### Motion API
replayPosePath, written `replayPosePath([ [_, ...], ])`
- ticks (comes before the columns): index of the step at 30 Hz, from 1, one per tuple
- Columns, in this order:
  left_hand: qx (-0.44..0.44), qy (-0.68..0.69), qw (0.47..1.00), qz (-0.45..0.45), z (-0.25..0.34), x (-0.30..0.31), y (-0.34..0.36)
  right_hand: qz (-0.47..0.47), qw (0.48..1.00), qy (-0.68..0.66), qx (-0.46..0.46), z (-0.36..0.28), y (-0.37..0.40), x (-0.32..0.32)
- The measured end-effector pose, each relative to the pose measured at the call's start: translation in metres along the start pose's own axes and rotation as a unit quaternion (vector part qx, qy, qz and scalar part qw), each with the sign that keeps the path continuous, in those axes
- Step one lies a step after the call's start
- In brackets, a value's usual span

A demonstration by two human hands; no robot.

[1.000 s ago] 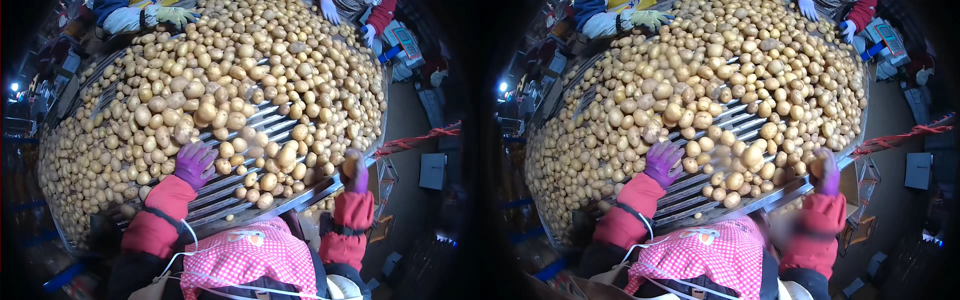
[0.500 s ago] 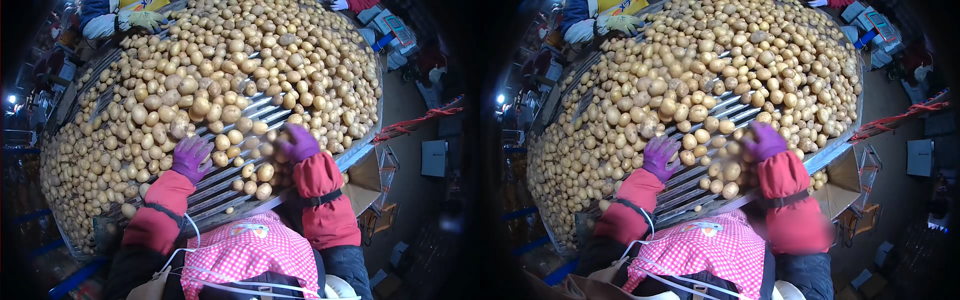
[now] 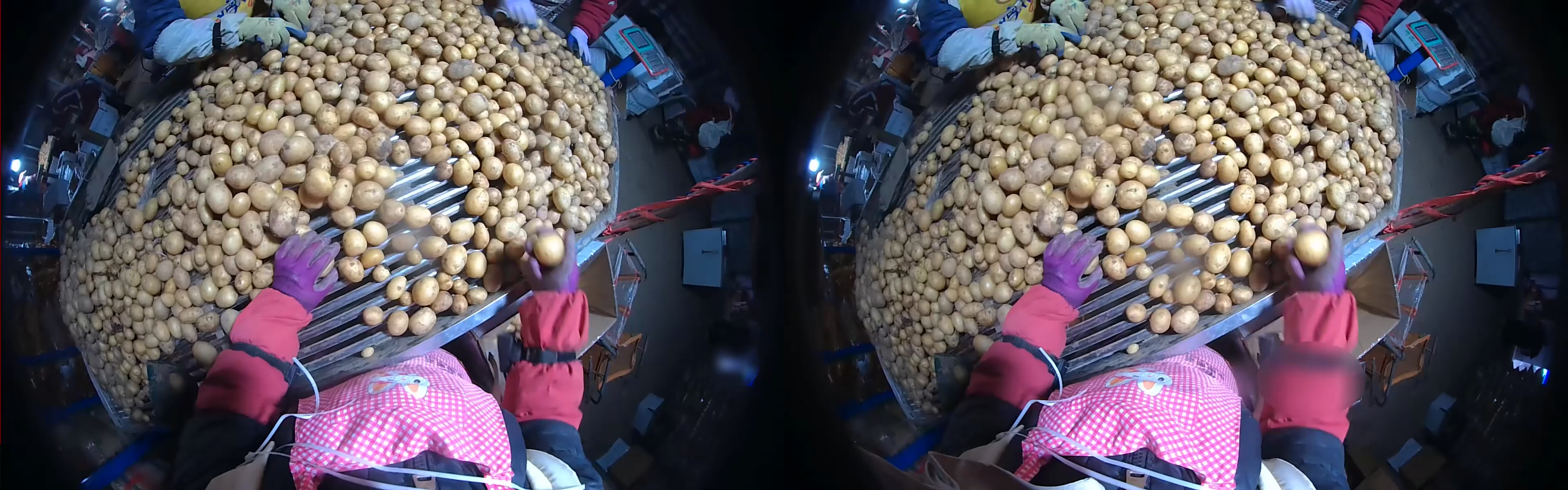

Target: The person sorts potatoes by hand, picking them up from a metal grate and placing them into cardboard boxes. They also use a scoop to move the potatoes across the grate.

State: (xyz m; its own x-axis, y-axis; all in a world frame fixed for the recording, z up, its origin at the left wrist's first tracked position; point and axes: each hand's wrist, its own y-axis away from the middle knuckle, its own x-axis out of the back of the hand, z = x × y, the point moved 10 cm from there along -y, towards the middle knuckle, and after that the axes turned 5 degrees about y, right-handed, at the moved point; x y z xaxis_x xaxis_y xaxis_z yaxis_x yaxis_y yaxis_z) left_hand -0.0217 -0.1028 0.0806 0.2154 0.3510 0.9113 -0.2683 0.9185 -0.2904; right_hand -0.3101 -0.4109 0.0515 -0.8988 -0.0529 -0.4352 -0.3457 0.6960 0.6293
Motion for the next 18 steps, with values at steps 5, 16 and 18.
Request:
replayPosePath([
  [5,-0.003,-0.002,1.0,-0.001,0.002,0.001,-0.004,0.15,0.864,0.459,0.142,-0.067,0.017,0.203],
  [16,-0.009,-0.016,0.999,0.041,-0.002,0.009,0.001,-0.264,0.345,0.666,0.607,0.131,0.048,-0.286],
  [18,-0.013,-0.032,0.999,0.015,-0.008,0.001,0.007,-0.275,0.302,0.671,0.619,0.179,0.045,-0.334],
])
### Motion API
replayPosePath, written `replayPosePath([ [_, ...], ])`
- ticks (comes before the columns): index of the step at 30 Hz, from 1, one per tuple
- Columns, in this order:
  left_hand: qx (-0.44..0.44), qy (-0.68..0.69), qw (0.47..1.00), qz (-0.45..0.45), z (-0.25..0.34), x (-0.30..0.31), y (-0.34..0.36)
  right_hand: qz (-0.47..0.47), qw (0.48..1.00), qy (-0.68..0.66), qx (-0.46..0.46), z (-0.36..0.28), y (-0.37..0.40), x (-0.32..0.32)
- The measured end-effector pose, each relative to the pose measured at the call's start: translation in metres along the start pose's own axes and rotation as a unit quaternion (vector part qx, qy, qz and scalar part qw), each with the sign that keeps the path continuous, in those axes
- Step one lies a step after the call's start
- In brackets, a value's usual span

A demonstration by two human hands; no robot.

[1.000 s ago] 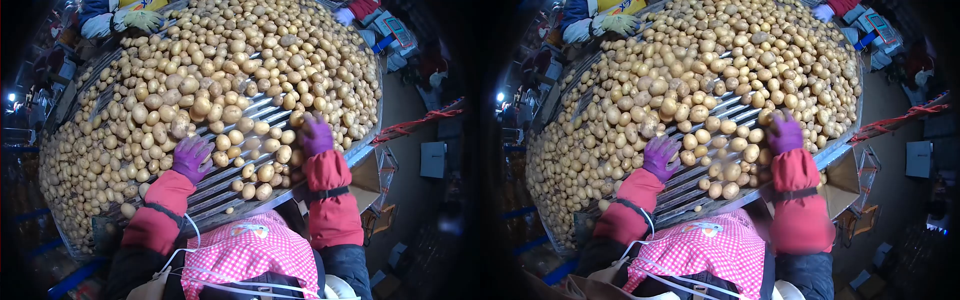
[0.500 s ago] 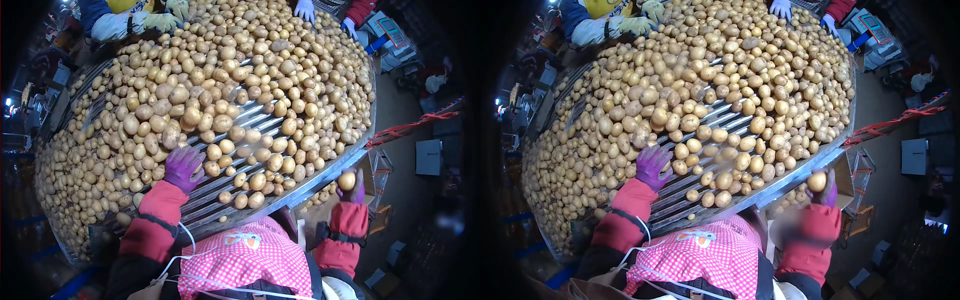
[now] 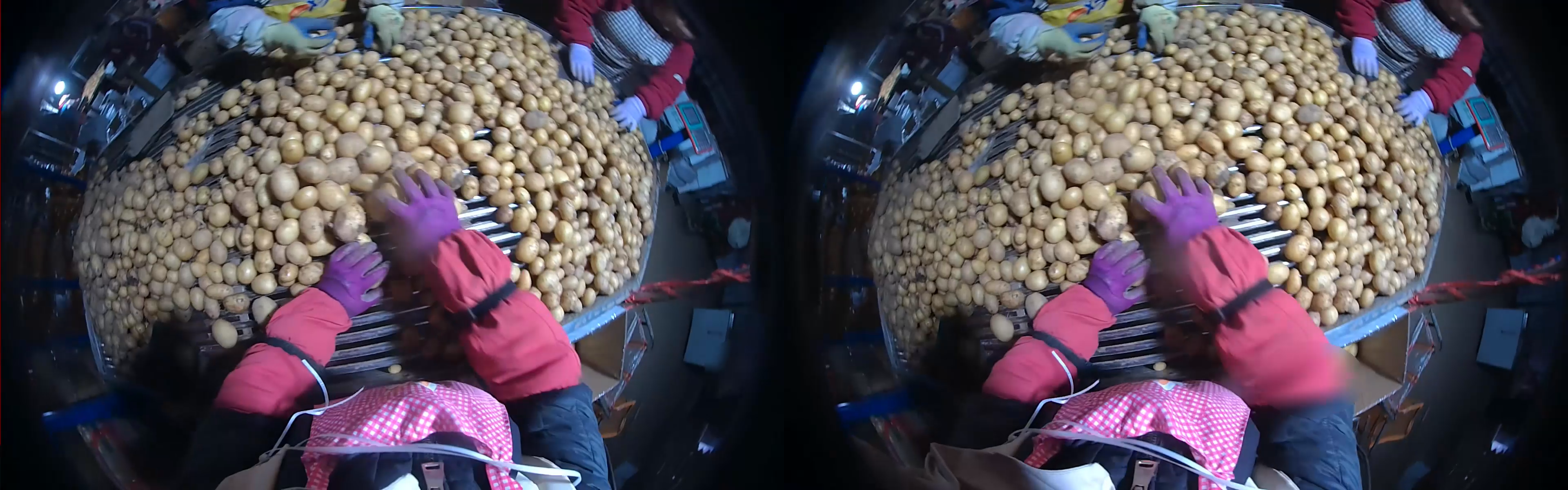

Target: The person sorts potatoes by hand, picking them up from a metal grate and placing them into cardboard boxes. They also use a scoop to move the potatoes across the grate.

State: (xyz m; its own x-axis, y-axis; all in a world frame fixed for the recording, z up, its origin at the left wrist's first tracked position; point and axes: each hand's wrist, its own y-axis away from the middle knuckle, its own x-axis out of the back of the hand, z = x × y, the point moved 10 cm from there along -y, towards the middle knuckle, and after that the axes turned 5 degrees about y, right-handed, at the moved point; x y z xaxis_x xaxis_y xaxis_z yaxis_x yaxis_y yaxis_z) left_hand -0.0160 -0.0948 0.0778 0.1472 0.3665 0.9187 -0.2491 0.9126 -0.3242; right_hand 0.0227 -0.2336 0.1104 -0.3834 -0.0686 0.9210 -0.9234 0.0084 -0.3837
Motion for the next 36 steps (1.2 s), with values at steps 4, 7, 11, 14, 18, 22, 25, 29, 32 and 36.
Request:
replayPosePath([
  [4,0.005,0.019,1.0,0.024,-0.005,0.003,-0.008,-0.132,0.991,-0.039,-0.001,0.018,-0.029,-0.039],
  [7,0.008,0.034,0.998,0.046,-0.001,0.012,-0.007,0.017,0.999,-0.026,-0.01,0.057,0.0,-0.016],
  [11,0.014,0.036,0.998,0.04,0.0,0.012,-0.006,-0.049,0.985,0.092,-0.138,0.159,0.039,0.007],
  [14,0.013,0.037,0.998,0.04,0.002,0.012,-0.009,-0.111,0.936,0.192,-0.273,0.232,0.073,0.033],
  [18,0.018,0.039,0.999,0.03,0.001,0.01,-0.008,-0.029,0.938,0.079,-0.335,0.224,0.093,0.058],
  [22,0.019,0.033,0.999,0.03,0.003,0.01,-0.008,-0.245,0.915,0.057,-0.315,0.144,0.099,0.006],
  [25,0.02,0.038,0.999,0.024,0.003,0.007,-0.007,-0.204,0.924,-0.028,-0.321,0.154,0.119,-0.007],
  [29,0.024,0.047,0.998,0.026,0.004,0.007,-0.006,-0.181,0.89,-0.266,-0.322,0.177,0.134,-0.009],
  [32,0.02,0.047,0.998,0.027,0.003,0.008,-0.006,-0.027,0.639,-0.628,-0.443,0.166,0.178,0.002],
  [36,0.014,0.061,0.998,0.012,0.009,0.009,-0.011,0.221,0.36,-0.803,-0.422,0.136,0.233,0.035],
])
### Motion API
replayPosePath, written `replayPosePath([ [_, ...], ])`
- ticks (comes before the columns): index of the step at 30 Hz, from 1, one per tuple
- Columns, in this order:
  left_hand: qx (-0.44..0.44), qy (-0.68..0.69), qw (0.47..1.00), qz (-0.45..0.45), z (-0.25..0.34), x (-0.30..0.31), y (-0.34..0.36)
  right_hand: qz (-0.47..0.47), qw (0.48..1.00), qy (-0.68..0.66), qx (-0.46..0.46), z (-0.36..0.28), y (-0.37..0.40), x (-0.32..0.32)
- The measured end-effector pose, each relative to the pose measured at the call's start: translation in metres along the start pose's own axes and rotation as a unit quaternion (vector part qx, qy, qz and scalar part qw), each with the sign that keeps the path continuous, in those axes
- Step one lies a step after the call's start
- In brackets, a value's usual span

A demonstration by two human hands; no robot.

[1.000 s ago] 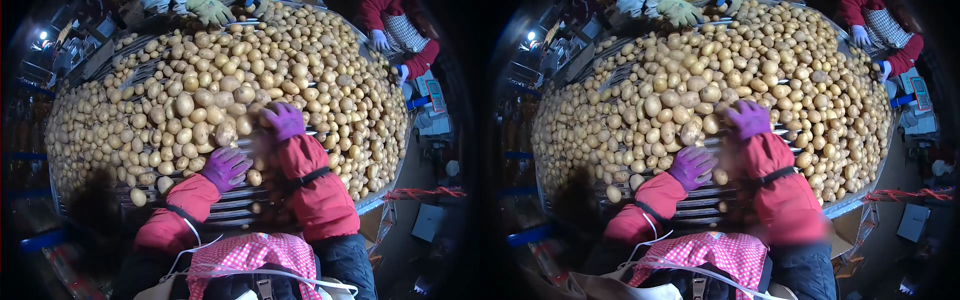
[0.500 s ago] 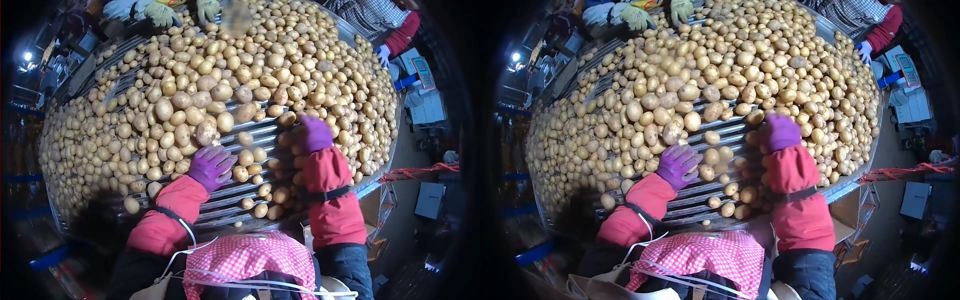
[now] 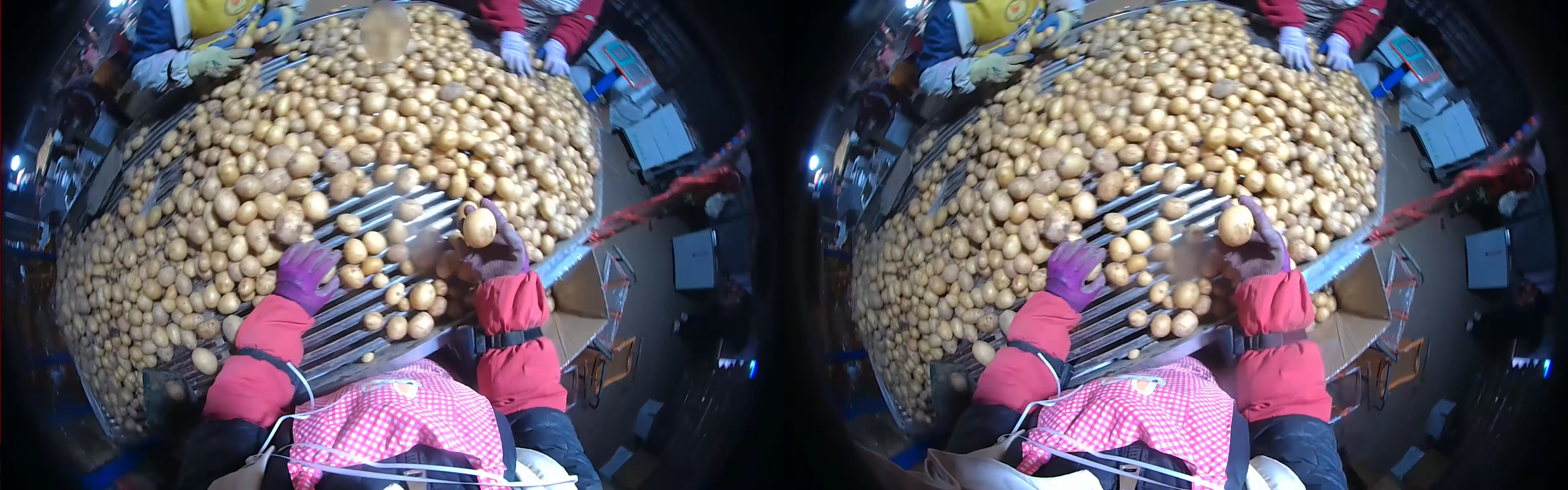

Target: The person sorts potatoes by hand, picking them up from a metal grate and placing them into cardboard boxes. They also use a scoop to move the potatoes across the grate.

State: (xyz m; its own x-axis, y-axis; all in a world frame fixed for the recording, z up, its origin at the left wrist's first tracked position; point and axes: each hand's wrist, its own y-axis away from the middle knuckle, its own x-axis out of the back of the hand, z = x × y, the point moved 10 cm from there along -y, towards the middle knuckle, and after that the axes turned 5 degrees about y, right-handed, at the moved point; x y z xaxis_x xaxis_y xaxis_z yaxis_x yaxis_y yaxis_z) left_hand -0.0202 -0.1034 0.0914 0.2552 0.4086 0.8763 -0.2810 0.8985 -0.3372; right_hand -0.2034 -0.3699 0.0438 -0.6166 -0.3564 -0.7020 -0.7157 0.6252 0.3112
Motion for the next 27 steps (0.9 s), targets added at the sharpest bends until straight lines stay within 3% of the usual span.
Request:
replayPosePath([
  [1,-0.009,-0.009,1.0,0.006,0.002,0.0,0.0,-0.086,0.989,-0.12,0.005,-0.02,0.041,-0.048],
  [2,-0.021,-0.016,1.0,0.014,0.004,0.0,0.001,-0.042,0.992,-0.117,0.01,-0.026,0.054,-0.04],
  [4,-0.007,-0.025,1.0,0.011,-0.006,-0.002,0.02,-0.05,0.998,-0.033,0.033,-0.03,0.086,0.002],
  [7,-0.041,-0.009,0.999,0.016,0.004,-0.015,0.007,0.131,0.983,0.129,0.027,-0.064,0.136,0.086],
  [8,-0.047,-0.004,0.998,0.032,0.017,-0.005,0.001,0.188,0.978,0.085,0.042,-0.071,0.159,0.112],
  [9,-0.036,-0.069,0.997,0.025,0.005,-0.023,0.009,0.252,0.961,0.097,0.061,-0.089,0.188,0.117],
  [10,-0.026,-0.133,0.991,0.018,-0.007,-0.04,0.018,0.273,0.952,0.091,0.106,-0.095,0.204,0.144],
  [11,0.012,-0.174,0.984,0.032,-0.005,-0.049,0.009,0.282,0.937,0.159,0.134,-0.117,0.234,0.13],
  [13,0.05,-0.143,0.988,0.042,-0.002,-0.072,-0.026,0.348,0.874,0.288,0.178,-0.134,0.268,0.148],
  [14,0.064,-0.124,0.989,0.042,-0.002,-0.084,-0.043,0.405,0.823,0.349,0.192,-0.125,0.266,0.201],
  [16,0.053,-0.058,0.997,0.029,0.025,-0.096,-0.088,0.446,0.756,0.428,0.214,-0.119,0.267,0.241],
  [17,0.04,-0.016,0.999,0.015,0.043,-0.098,-0.11,0.43,0.753,0.447,0.219,-0.107,0.266,0.252],
  [18,0.027,0.026,0.999,-0.003,0.058,-0.1,-0.124,0.398,0.649,0.578,0.293,-0.09,0.256,0.287],
  [21,0.014,0.146,0.988,-0.038,0.098,-0.076,-0.149,0.349,0.799,0.43,0.235,-0.089,0.247,0.262],
  [23,0.033,0.212,0.976,0.014,0.09,-0.038,-0.14,0.321,0.858,0.346,0.203,-0.085,0.238,0.229],
  [24,0.054,0.227,0.969,0.075,0.074,-0.018,-0.13,0.324,0.872,0.325,0.174,-0.083,0.23,0.226],
  [25,0.014,0.105,0.983,0.149,0.051,0.012,-0.113,0.309,0.854,0.372,0.19,-0.086,0.225,0.198],
  [26,0.114,0.078,0.984,0.112,-0.016,0.018,-0.104,0.296,0.833,0.418,0.211,-0.087,0.217,0.173],
  [27,0.14,0.013,0.982,0.129,-0.055,0.039,-0.08,0.259,0.795,0.487,0.254,-0.085,0.206,0.152],
])
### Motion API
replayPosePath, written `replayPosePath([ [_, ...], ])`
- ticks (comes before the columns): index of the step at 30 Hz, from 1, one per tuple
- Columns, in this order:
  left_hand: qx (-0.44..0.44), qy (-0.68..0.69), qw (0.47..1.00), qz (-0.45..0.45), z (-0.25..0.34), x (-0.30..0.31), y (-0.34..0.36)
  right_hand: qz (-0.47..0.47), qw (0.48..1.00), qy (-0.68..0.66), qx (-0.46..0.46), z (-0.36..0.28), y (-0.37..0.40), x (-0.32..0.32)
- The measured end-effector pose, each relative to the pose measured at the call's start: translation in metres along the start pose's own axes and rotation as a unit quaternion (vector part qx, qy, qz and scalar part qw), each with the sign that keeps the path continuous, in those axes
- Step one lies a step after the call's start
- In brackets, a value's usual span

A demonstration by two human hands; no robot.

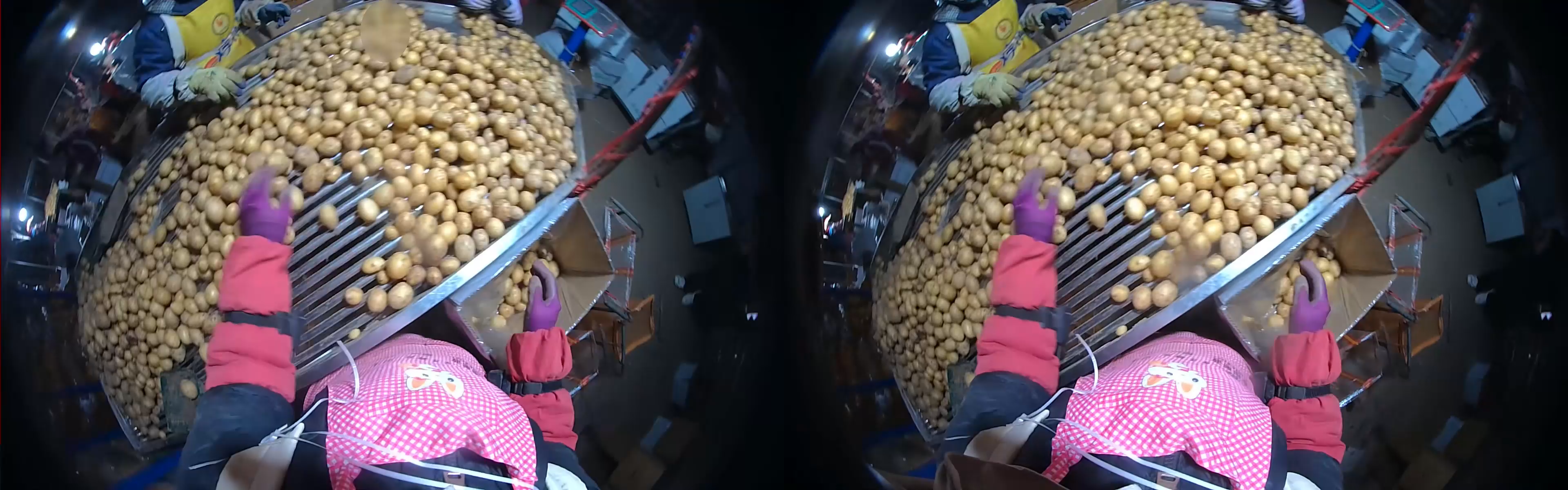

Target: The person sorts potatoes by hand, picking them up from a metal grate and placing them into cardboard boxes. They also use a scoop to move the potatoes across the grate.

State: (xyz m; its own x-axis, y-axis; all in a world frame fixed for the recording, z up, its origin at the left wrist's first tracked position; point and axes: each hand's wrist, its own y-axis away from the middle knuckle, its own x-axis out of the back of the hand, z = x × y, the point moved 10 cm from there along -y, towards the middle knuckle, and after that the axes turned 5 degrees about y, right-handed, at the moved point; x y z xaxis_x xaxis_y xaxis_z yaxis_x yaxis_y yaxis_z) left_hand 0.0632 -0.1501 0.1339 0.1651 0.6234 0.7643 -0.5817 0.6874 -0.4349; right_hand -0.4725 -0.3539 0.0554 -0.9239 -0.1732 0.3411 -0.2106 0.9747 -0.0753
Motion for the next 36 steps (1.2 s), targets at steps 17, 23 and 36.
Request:
replayPosePath([
  [17,0.018,-0.115,0.98,-0.162,0.044,-0.043,0.065,-0.174,0.864,0.383,0.277,-0.087,-0.042,-0.19],
  [23,-0.062,0.02,0.994,-0.086,0.048,0.029,0.086,-0.139,0.981,0.132,0.032,-0.052,-0.056,-0.175],
  [36,0.014,0.097,0.99,-0.097,0.006,0.034,0.048,-0.297,0.945,-0.053,-0.123,-0.129,-0.065,-0.307],
])
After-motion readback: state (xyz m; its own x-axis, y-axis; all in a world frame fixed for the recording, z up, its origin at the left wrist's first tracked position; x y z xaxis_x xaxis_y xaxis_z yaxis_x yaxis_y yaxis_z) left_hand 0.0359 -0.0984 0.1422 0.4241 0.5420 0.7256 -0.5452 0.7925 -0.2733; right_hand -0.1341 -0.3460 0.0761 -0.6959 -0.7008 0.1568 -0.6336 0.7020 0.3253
